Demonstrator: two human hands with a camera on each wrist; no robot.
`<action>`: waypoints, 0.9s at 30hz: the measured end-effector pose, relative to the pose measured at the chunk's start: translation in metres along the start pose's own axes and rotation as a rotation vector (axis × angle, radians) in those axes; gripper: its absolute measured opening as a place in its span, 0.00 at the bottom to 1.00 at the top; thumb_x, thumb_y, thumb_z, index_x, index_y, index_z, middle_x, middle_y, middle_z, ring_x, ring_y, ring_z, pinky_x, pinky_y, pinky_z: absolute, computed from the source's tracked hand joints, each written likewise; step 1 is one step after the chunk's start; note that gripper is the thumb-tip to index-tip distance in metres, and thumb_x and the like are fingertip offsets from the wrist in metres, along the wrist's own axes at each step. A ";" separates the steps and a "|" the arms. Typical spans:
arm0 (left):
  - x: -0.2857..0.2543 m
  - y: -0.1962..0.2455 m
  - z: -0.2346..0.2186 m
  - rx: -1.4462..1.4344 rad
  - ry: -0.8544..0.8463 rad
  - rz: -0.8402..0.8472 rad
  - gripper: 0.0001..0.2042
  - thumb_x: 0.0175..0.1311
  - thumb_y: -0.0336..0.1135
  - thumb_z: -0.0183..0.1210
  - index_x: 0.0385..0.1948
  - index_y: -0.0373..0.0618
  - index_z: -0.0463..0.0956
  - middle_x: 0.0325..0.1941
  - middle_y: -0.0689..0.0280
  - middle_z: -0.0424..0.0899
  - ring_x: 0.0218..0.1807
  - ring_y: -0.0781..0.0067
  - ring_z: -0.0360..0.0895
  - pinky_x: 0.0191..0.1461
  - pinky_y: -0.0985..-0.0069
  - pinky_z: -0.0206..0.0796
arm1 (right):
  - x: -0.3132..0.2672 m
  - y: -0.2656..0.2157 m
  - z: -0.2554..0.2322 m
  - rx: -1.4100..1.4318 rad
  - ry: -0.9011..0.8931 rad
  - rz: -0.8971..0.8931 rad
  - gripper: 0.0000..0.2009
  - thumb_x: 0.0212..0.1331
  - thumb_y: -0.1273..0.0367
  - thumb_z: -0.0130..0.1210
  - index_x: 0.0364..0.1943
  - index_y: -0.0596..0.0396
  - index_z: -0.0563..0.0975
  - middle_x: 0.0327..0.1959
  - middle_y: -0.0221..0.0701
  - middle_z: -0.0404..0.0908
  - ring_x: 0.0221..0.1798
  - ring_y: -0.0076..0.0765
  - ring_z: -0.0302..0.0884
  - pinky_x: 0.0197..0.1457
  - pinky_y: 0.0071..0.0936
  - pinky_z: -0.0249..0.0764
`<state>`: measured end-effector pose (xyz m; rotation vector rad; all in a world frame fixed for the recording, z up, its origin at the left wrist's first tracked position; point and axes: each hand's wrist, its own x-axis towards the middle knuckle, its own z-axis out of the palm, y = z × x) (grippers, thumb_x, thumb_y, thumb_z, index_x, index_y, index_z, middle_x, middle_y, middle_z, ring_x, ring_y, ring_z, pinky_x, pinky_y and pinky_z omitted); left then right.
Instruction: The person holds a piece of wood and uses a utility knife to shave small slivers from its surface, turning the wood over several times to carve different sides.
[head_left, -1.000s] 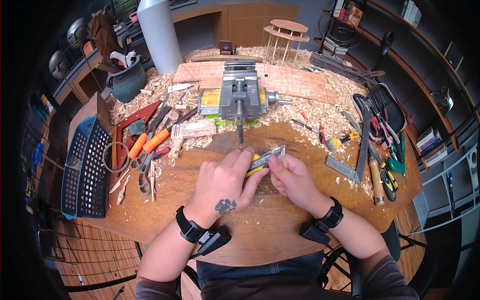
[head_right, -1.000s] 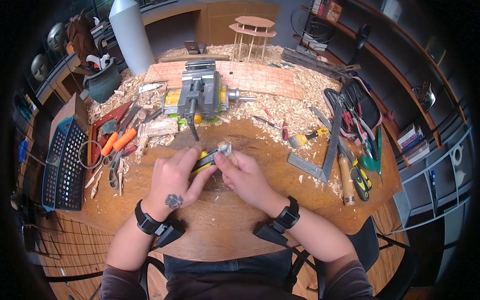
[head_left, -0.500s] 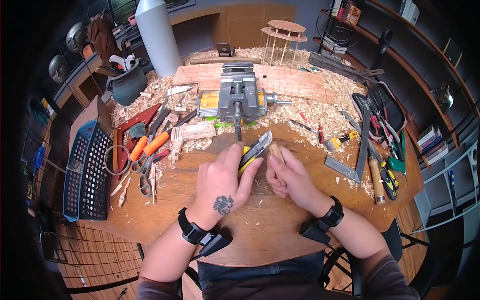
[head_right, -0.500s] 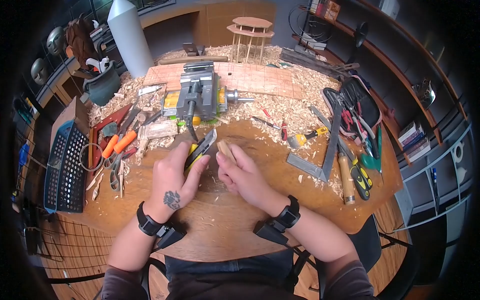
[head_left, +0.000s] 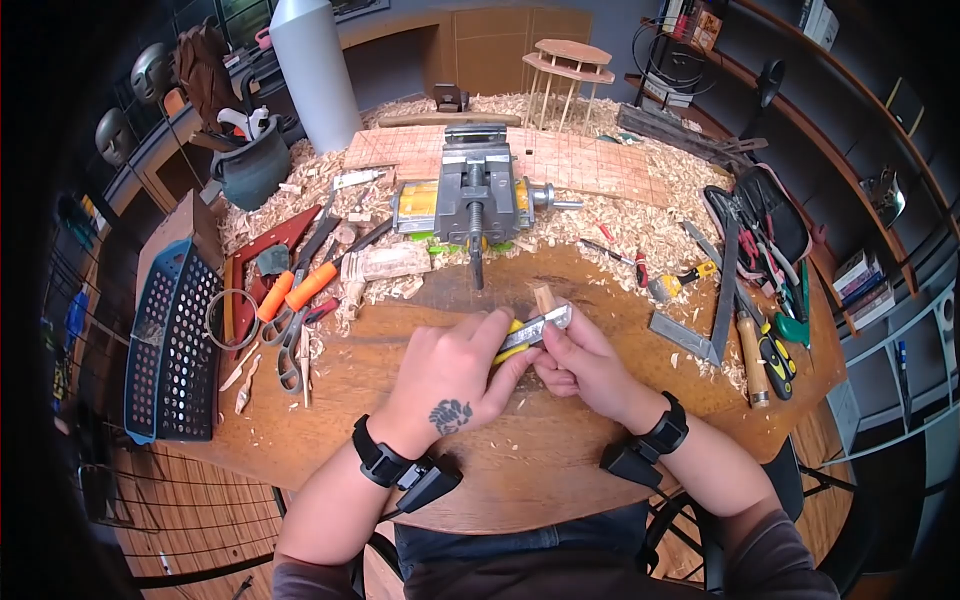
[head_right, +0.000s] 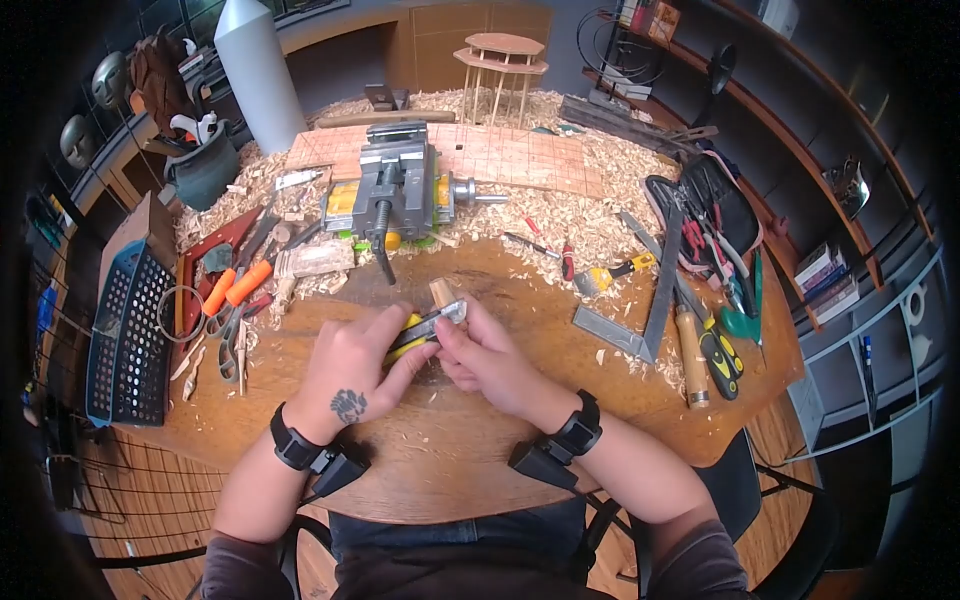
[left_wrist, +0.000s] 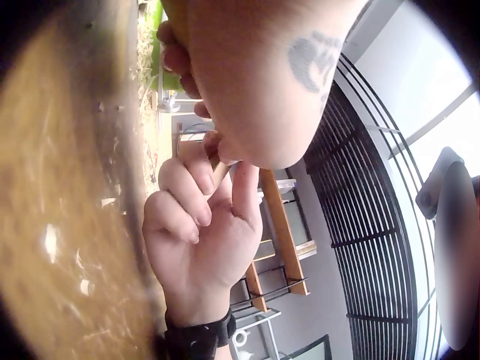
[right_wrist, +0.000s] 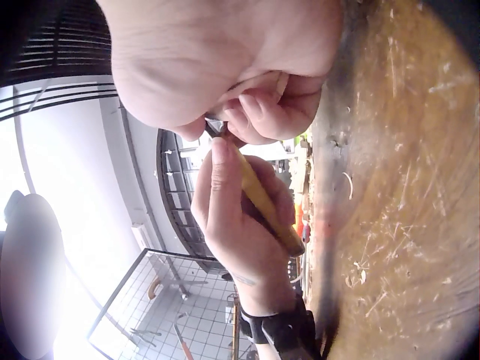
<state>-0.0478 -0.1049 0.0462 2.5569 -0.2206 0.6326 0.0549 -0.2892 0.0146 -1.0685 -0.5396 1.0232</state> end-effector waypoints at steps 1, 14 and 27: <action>0.000 0.000 0.000 0.000 0.001 0.000 0.18 0.64 0.43 0.68 0.47 0.38 0.79 0.30 0.48 0.84 0.32 0.43 0.84 0.35 0.57 0.76 | 0.000 0.000 0.001 0.017 -0.001 -0.004 0.11 0.82 0.55 0.45 0.56 0.41 0.66 0.28 0.16 0.62 0.24 0.11 0.53 0.25 0.15 0.48; 0.001 0.001 0.002 0.044 0.139 -0.054 0.17 0.66 0.42 0.67 0.45 0.37 0.79 0.31 0.51 0.84 0.29 0.46 0.84 0.31 0.58 0.75 | 0.003 -0.001 0.006 -0.142 0.056 -0.087 0.14 0.80 0.52 0.48 0.46 0.46 0.70 0.25 0.14 0.63 0.24 0.11 0.56 0.25 0.15 0.53; 0.000 -0.002 -0.002 0.019 0.021 -0.021 0.17 0.65 0.41 0.68 0.48 0.38 0.79 0.33 0.50 0.85 0.33 0.45 0.84 0.35 0.59 0.76 | 0.001 0.002 0.005 -0.006 0.013 -0.074 0.11 0.81 0.55 0.48 0.51 0.45 0.67 0.27 0.14 0.61 0.23 0.10 0.53 0.25 0.15 0.49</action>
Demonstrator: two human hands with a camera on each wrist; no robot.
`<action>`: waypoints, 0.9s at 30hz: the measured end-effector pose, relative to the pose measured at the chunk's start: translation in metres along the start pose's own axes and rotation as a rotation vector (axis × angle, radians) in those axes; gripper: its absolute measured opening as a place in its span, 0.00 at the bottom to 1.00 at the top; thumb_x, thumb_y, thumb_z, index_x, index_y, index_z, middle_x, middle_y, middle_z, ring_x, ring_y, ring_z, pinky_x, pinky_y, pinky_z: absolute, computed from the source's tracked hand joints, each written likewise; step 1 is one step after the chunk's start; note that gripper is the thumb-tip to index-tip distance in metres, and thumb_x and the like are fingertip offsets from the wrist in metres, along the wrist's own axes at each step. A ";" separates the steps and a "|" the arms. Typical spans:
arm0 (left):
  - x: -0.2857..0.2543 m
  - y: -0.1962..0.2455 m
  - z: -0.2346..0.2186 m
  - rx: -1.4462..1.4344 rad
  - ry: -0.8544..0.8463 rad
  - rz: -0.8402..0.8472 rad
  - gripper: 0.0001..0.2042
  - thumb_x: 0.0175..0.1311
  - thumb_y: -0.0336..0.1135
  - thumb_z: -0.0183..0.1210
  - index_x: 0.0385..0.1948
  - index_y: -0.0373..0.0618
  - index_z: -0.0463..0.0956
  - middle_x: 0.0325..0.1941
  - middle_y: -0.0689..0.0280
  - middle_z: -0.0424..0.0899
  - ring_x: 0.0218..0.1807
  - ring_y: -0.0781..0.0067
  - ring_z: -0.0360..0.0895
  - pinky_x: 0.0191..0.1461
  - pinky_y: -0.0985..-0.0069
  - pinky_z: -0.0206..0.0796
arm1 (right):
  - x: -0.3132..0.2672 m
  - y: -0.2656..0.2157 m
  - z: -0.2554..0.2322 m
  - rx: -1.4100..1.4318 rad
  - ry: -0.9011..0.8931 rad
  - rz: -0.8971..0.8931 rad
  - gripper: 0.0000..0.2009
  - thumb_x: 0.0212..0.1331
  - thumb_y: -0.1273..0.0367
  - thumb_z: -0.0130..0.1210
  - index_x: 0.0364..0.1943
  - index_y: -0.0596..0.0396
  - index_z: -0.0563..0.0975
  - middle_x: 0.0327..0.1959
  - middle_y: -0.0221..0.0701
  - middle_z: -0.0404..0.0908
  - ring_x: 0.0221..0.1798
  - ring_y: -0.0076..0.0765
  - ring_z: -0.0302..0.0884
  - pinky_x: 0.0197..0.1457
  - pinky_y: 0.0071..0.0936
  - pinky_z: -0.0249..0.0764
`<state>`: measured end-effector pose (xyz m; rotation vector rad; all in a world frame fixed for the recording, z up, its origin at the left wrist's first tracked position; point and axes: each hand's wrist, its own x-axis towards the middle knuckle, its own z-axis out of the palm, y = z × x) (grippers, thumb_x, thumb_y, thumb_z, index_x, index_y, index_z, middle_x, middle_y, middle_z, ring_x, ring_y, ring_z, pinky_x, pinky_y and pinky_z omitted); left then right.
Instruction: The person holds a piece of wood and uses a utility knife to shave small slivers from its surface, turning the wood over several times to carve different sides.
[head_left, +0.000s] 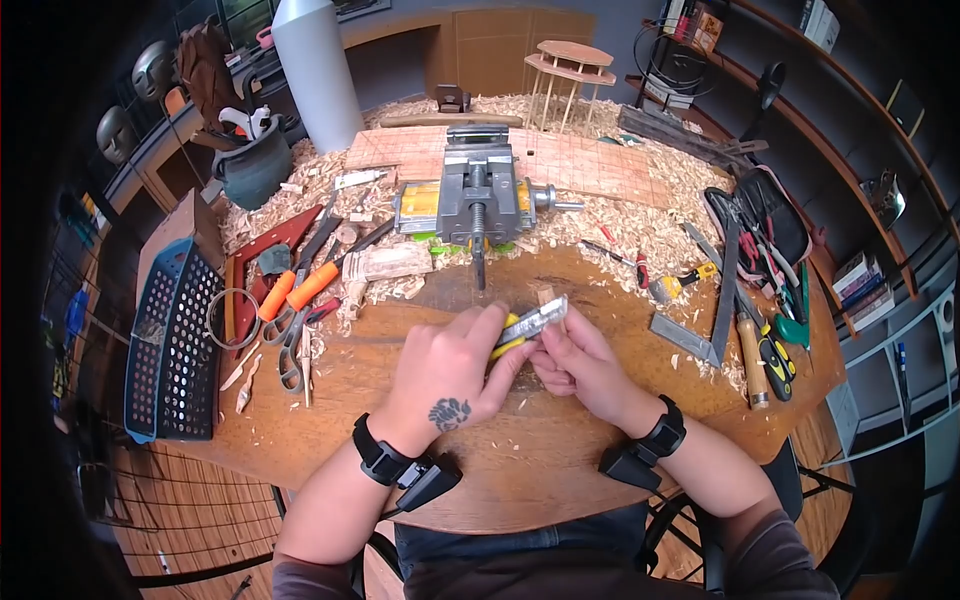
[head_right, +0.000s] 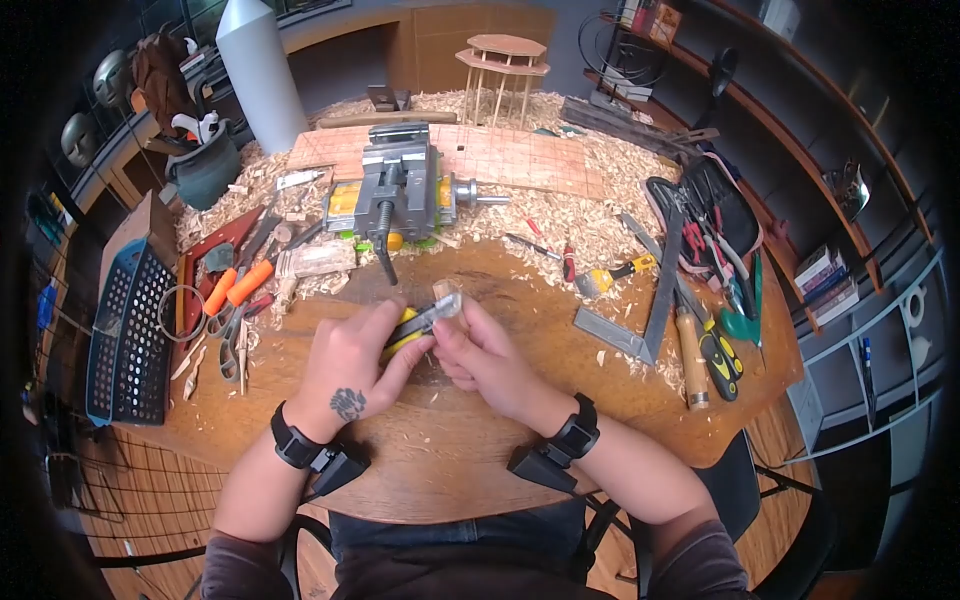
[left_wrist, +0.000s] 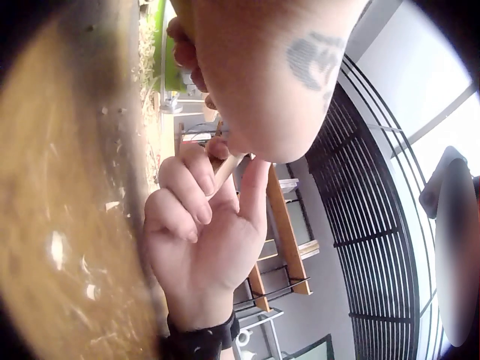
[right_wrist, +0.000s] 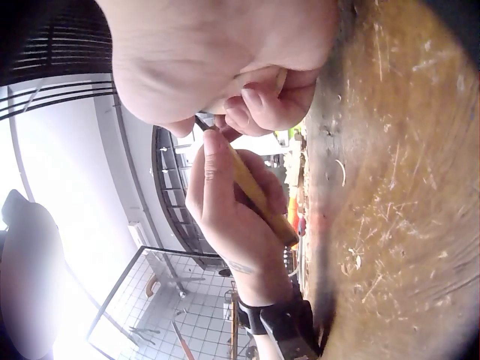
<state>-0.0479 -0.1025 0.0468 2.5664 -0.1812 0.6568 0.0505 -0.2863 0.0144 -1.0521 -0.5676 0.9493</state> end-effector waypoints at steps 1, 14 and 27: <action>-0.001 -0.005 0.006 -0.001 0.042 0.073 0.18 0.63 0.41 0.69 0.47 0.37 0.79 0.32 0.51 0.85 0.31 0.47 0.84 0.33 0.60 0.76 | 0.000 0.004 -0.001 0.013 0.025 0.016 0.12 0.81 0.55 0.48 0.52 0.45 0.67 0.27 0.15 0.61 0.23 0.10 0.53 0.25 0.14 0.50; -0.001 0.006 0.002 0.069 0.080 0.046 0.18 0.63 0.40 0.69 0.48 0.38 0.79 0.32 0.52 0.85 0.30 0.48 0.84 0.32 0.60 0.76 | 0.003 0.002 0.005 -0.213 0.159 -0.107 0.17 0.79 0.52 0.52 0.47 0.52 0.75 0.25 0.15 0.67 0.25 0.11 0.60 0.28 0.15 0.58; 0.003 -0.002 0.003 -0.082 0.221 -0.154 0.14 0.71 0.39 0.64 0.45 0.36 0.77 0.29 0.47 0.83 0.33 0.40 0.83 0.35 0.58 0.73 | 0.003 -0.003 0.005 -0.032 0.090 0.046 0.17 0.81 0.50 0.45 0.44 0.48 0.69 0.26 0.18 0.64 0.24 0.15 0.60 0.27 0.17 0.58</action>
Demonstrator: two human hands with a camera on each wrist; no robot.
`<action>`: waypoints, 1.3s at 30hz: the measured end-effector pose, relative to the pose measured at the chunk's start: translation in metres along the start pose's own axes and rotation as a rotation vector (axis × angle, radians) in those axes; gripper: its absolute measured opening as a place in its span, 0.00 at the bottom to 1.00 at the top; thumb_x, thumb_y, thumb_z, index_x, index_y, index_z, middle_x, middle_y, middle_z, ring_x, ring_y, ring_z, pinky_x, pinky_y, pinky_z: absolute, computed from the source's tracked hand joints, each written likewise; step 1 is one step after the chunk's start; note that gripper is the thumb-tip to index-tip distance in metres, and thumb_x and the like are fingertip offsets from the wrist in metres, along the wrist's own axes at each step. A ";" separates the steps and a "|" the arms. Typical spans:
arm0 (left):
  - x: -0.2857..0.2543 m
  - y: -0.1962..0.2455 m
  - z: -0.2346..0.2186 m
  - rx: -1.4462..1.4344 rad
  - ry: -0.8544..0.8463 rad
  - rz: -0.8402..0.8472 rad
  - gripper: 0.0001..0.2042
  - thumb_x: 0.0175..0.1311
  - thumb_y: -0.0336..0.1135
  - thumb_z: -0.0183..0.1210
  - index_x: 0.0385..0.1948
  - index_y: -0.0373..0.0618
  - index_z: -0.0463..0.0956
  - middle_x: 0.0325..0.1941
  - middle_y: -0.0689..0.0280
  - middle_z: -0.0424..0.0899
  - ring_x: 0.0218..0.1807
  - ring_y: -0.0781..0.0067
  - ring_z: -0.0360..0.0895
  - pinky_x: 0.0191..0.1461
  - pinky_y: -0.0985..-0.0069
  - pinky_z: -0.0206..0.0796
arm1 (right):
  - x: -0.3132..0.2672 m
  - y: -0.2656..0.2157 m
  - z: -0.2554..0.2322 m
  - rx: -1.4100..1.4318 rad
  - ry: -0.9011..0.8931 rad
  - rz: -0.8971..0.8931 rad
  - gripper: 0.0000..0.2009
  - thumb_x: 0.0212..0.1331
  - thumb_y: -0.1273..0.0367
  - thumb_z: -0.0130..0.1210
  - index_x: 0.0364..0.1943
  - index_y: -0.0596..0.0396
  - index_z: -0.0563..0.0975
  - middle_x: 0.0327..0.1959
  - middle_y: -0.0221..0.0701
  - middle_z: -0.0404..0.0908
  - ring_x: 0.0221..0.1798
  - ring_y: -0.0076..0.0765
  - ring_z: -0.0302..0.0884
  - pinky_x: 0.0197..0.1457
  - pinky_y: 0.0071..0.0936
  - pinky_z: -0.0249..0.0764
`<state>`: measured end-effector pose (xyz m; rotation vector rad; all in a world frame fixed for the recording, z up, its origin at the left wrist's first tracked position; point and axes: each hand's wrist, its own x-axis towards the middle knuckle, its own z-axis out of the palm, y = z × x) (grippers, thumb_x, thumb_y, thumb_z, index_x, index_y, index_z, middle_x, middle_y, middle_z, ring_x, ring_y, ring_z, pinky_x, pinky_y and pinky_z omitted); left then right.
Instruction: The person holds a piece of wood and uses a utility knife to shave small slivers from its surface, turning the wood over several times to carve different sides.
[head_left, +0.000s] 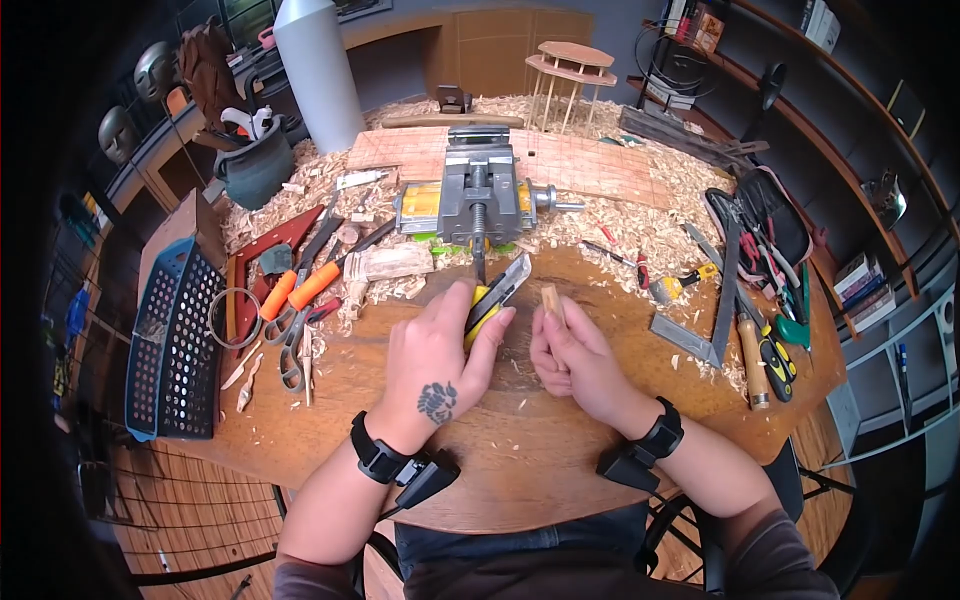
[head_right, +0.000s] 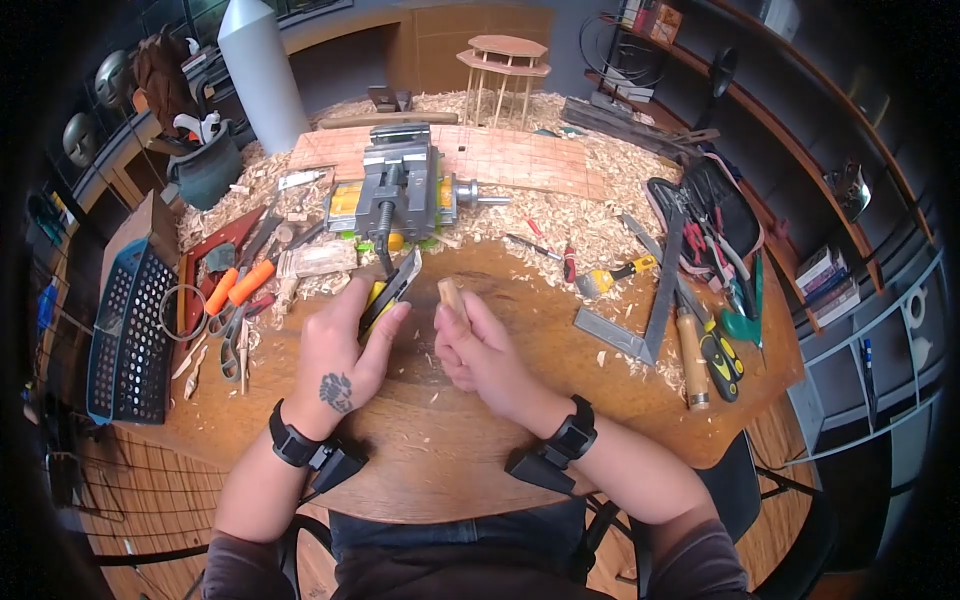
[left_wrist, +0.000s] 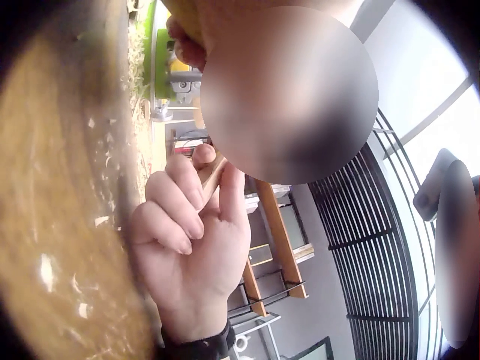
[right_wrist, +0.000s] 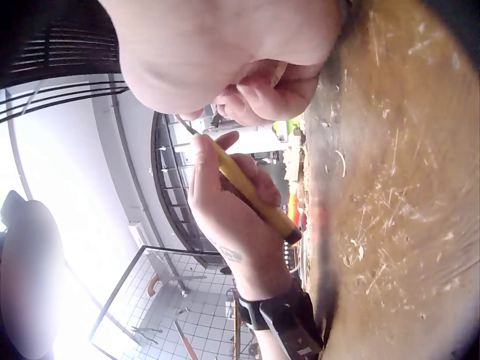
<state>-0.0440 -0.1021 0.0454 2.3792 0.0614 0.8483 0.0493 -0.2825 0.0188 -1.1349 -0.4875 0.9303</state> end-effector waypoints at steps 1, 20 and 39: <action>0.000 0.000 0.000 0.001 -0.010 -0.013 0.14 0.71 0.39 0.64 0.44 0.37 0.77 0.29 0.47 0.83 0.33 0.40 0.83 0.35 0.58 0.73 | 0.000 -0.002 0.002 -0.027 0.013 -0.037 0.17 0.82 0.49 0.41 0.45 0.47 0.68 0.26 0.18 0.64 0.24 0.15 0.59 0.27 0.17 0.58; -0.003 0.004 0.001 0.094 -0.258 0.183 0.16 0.66 0.43 0.67 0.44 0.40 0.79 0.29 0.50 0.84 0.30 0.44 0.84 0.33 0.57 0.75 | -0.005 -0.002 0.001 -0.218 0.015 -0.119 0.22 0.84 0.50 0.35 0.68 0.47 0.67 0.34 0.17 0.65 0.30 0.13 0.56 0.33 0.14 0.57; 0.002 -0.005 -0.001 0.100 -0.037 0.027 0.15 0.69 0.42 0.65 0.45 0.38 0.78 0.28 0.48 0.83 0.33 0.41 0.84 0.35 0.55 0.74 | -0.001 0.005 -0.002 -0.563 0.209 -0.232 0.17 0.84 0.56 0.41 0.49 0.57 0.72 0.32 0.27 0.73 0.33 0.26 0.70 0.39 0.29 0.69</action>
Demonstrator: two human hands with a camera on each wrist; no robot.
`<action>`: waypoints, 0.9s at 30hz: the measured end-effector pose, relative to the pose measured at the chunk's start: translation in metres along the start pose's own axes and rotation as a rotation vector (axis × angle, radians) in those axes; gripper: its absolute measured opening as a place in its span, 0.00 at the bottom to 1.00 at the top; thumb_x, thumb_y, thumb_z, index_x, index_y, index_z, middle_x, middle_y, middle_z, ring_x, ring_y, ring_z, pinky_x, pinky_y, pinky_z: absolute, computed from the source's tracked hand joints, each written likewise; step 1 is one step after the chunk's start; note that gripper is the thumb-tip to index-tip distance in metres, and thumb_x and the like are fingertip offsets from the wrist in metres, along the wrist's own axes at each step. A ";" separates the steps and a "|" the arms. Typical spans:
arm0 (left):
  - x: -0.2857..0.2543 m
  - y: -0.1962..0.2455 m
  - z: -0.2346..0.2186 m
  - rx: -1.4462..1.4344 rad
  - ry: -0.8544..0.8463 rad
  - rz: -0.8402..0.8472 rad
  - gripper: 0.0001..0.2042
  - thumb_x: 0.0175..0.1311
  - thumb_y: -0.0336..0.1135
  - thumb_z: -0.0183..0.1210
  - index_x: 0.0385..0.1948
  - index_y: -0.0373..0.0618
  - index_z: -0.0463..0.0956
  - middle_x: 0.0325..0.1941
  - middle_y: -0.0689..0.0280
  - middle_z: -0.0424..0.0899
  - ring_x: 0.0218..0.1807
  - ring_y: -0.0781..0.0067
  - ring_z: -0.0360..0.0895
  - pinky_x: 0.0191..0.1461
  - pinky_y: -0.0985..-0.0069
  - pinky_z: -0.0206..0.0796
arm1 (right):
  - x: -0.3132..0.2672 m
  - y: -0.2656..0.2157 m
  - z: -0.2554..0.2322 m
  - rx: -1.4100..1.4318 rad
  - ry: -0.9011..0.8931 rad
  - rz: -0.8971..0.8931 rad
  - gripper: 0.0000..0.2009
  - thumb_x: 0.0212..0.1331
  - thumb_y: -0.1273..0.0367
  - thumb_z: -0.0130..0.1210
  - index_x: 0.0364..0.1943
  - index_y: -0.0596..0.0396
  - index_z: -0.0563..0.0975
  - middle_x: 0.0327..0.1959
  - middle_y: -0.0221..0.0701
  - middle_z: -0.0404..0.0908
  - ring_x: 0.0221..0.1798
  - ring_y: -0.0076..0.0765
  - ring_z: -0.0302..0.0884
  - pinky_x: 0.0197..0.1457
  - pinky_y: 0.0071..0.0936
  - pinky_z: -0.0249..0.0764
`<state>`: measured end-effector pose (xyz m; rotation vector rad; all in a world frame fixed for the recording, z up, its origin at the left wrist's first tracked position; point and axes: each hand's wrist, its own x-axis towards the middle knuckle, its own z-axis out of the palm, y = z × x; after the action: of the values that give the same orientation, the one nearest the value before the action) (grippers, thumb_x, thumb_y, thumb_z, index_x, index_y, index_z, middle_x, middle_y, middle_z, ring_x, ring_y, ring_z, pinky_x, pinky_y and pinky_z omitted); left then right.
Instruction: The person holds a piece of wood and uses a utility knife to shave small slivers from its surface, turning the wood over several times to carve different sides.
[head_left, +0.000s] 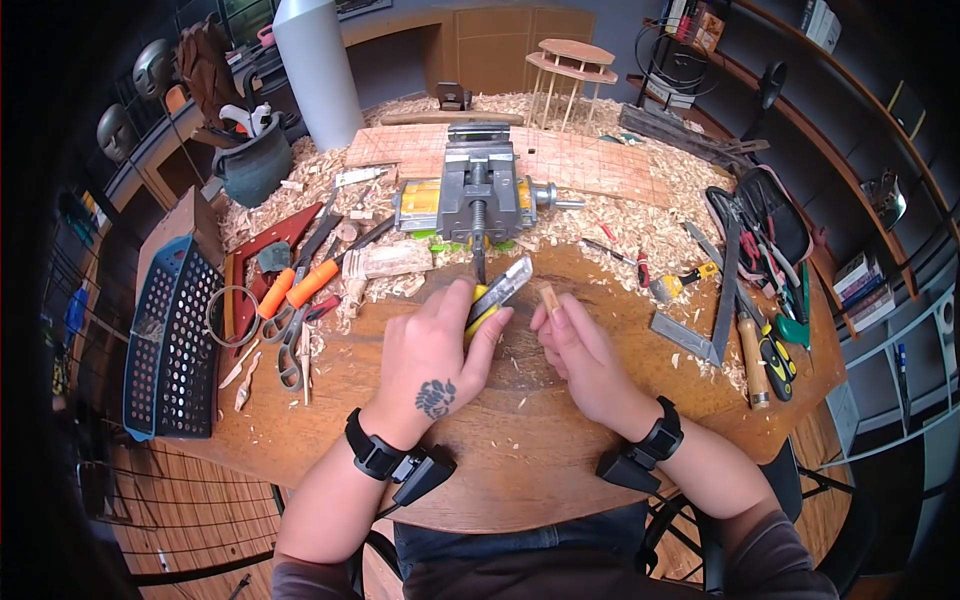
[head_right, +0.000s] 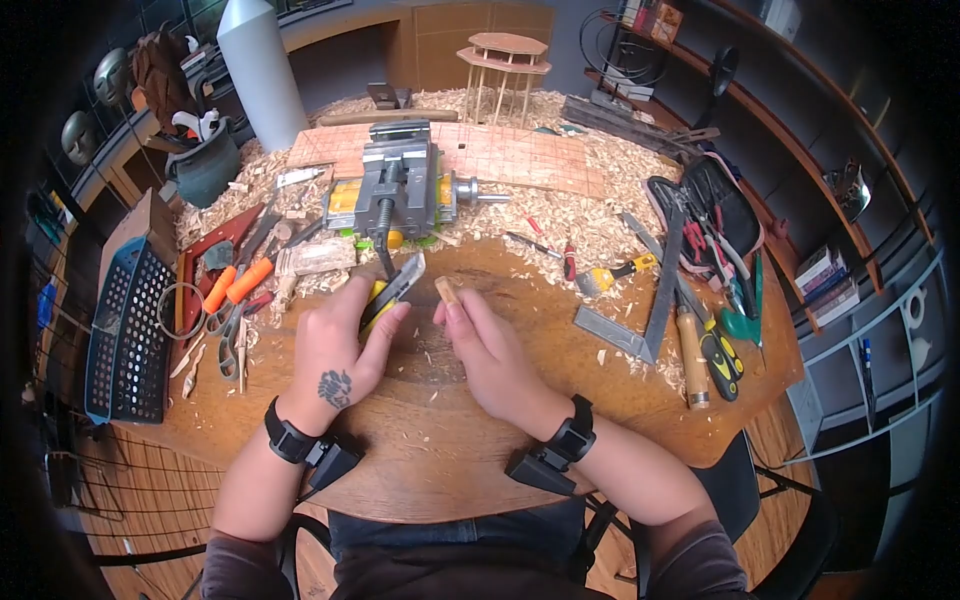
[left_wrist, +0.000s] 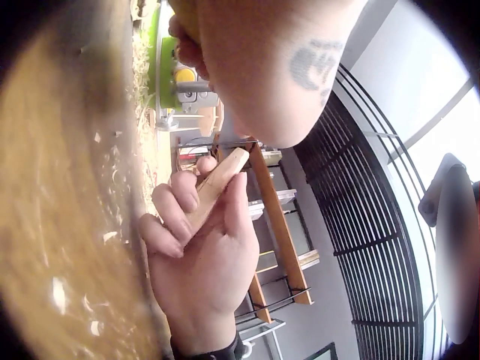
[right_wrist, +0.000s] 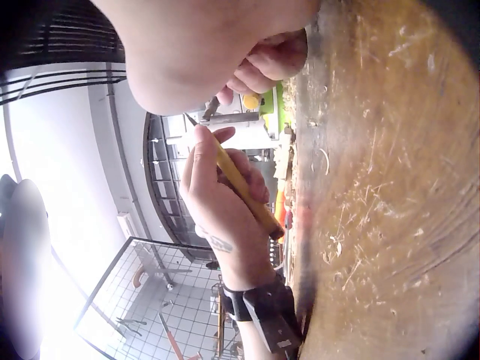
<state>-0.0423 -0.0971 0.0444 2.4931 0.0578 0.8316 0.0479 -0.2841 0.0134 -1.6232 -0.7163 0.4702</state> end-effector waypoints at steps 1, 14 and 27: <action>0.000 0.001 -0.001 0.001 0.000 -0.001 0.15 0.69 0.42 0.65 0.45 0.38 0.78 0.28 0.48 0.83 0.33 0.41 0.84 0.35 0.55 0.74 | 0.000 0.000 0.000 0.060 -0.024 0.009 0.18 0.84 0.55 0.40 0.50 0.56 0.72 0.32 0.26 0.72 0.32 0.24 0.68 0.38 0.27 0.68; -0.005 0.008 0.003 -0.011 -0.179 0.155 0.16 0.66 0.42 0.68 0.44 0.39 0.79 0.29 0.50 0.84 0.30 0.44 0.83 0.33 0.57 0.74 | -0.001 0.001 -0.002 0.202 -0.079 0.013 0.21 0.84 0.55 0.39 0.66 0.54 0.71 0.35 0.23 0.73 0.33 0.17 0.65 0.39 0.21 0.66; 0.002 -0.003 -0.001 0.022 -0.012 -0.034 0.15 0.71 0.44 0.63 0.39 0.40 0.76 0.31 0.49 0.84 0.30 0.42 0.83 0.31 0.53 0.74 | 0.000 -0.001 -0.001 -0.013 -0.020 0.031 0.21 0.83 0.52 0.41 0.46 0.56 0.74 0.29 0.26 0.72 0.32 0.24 0.67 0.37 0.26 0.66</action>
<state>-0.0414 -0.0933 0.0448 2.5103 0.1054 0.8055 0.0487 -0.2844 0.0143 -1.6456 -0.7108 0.5060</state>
